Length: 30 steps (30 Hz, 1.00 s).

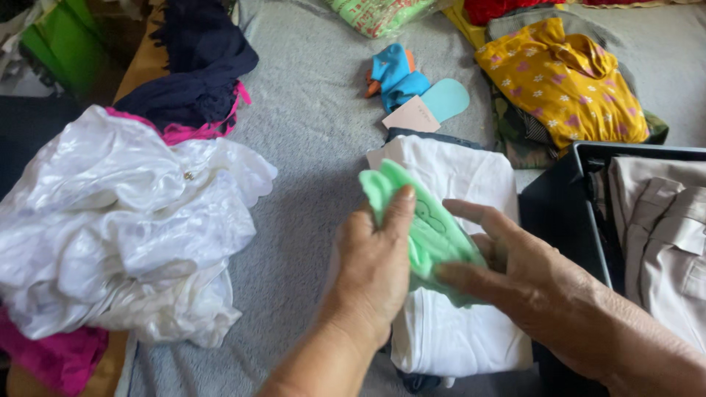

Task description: The person folds several garments by hand, including a white top, a green cloth, a white garment with red tassels, a pink lace top, and a navy blue top. The folded items are placed into an open suitcase on the bed.

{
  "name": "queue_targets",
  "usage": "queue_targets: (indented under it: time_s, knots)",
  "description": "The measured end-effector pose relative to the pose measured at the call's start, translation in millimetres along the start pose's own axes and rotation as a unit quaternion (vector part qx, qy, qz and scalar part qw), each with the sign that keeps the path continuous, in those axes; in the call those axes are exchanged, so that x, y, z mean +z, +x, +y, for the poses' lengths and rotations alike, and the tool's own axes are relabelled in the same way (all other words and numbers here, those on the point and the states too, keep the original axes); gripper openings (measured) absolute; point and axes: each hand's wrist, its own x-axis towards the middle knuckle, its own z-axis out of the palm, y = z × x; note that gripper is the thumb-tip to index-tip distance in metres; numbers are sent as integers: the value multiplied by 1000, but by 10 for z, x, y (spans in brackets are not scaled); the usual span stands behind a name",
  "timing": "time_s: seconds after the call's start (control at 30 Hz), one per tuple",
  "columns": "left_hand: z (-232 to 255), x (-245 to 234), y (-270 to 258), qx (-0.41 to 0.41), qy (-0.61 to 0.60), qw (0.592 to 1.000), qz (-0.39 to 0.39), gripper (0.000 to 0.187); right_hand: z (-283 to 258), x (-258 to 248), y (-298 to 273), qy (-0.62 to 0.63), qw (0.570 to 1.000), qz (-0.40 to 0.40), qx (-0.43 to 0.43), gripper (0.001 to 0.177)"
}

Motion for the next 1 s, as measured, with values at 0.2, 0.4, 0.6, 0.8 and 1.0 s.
queue_targets:
  time_s: [0.2,0.4,0.6,0.8,1.0]
  knots:
    - [-179,-337,-50,-47,-195,980,12,39,7,64,-7,52,996,-35,-69,71]
    - [-317,-597,-37,-70,-254,963,-58,28,4,181,63,1,995,-81,-56,70]
    - [-377,-846,-55,-63,-255,962,-78,34,75,196,122,241,967,-50,60,49]
    - [-496,-995,-198,-47,-284,953,-91,45,155,165,170,434,883,-179,30,51]
    - [-729,-1103,-429,-156,-284,943,-81,67,207,342,161,414,877,-242,20,46]
